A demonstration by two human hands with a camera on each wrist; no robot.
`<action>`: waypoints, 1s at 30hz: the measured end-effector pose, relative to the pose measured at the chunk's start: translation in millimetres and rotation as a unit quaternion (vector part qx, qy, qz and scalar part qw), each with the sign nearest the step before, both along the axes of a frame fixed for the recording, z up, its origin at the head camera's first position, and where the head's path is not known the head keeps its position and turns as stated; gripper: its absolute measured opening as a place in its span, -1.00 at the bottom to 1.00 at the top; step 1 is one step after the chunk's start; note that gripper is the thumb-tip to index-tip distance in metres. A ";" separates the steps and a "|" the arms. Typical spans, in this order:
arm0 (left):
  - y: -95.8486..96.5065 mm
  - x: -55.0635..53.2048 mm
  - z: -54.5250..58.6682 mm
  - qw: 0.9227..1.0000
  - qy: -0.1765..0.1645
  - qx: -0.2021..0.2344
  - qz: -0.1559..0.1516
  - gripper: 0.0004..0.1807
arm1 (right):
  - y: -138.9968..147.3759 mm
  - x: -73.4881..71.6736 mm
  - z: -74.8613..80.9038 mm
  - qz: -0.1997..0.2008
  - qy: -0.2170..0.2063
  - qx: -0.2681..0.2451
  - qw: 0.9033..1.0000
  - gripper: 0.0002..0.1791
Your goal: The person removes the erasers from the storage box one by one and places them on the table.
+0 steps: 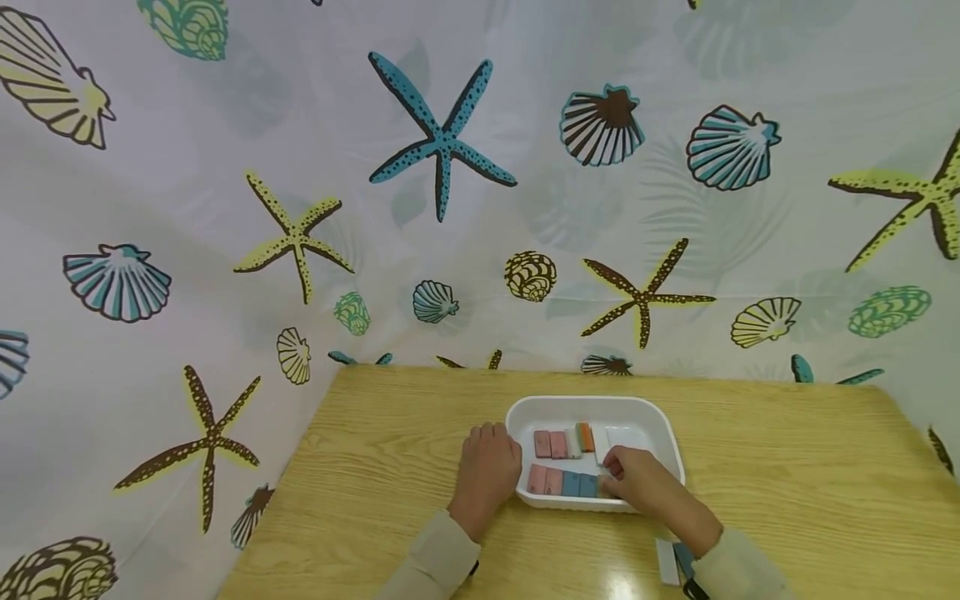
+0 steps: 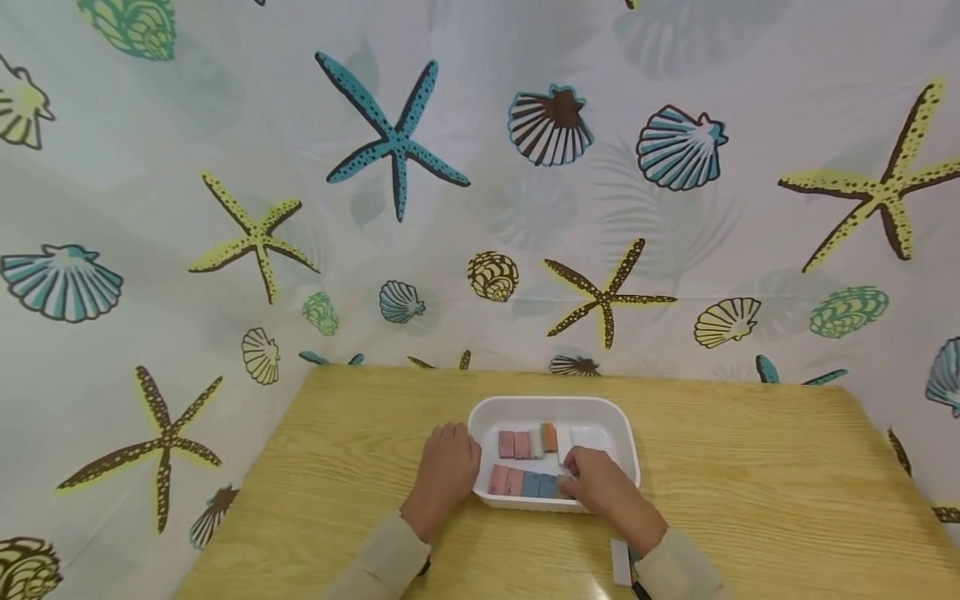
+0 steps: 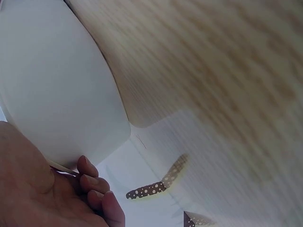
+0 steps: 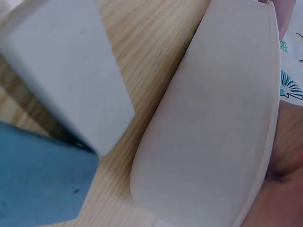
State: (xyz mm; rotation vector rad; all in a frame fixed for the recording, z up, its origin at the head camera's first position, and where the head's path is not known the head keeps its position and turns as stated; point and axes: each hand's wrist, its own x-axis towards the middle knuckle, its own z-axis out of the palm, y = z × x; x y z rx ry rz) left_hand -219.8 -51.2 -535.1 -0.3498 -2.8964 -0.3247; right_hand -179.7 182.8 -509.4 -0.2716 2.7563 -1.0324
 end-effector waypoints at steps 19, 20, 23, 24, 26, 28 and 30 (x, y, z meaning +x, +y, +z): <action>1.0 -0.6 0.2 1.000 -0.002 0.004 0.004 -0.73 | 7.4 -14.8 -9.7 0.110 -0.011 -0.041 0.993 -0.82; 1.1 -0.5 0.4 1.000 -0.003 0.004 0.004 -0.73 | 7.4 -15.1 -10.2 0.111 -0.011 -0.041 0.993 -0.82; 1.8 -0.2 1.3 1.000 -0.008 0.007 0.004 -0.73 | 8.0 -16.0 -10.1 0.121 -0.009 -0.042 0.992 -0.83; 2.0 -0.1 1.6 1.000 -0.011 0.007 0.005 -0.72 | 8.5 -16.5 -10.1 0.127 -0.008 -0.041 0.991 -0.83; 2.3 0.0 2.4 1.000 -0.016 0.007 0.007 -0.72 | 9.7 -17.6 -9.2 0.144 -0.005 -0.041 0.989 -0.85; 2.5 -0.2 2.8 1.000 -0.020 0.005 0.009 -0.71 | 11.0 -18.7 -8.1 0.159 -0.005 -0.040 0.986 -0.85; 2.5 -0.1 3.7 1.000 -0.021 0.007 0.008 -0.71 | 12.3 -19.8 -6.9 0.173 -0.009 -0.036 0.984 -0.84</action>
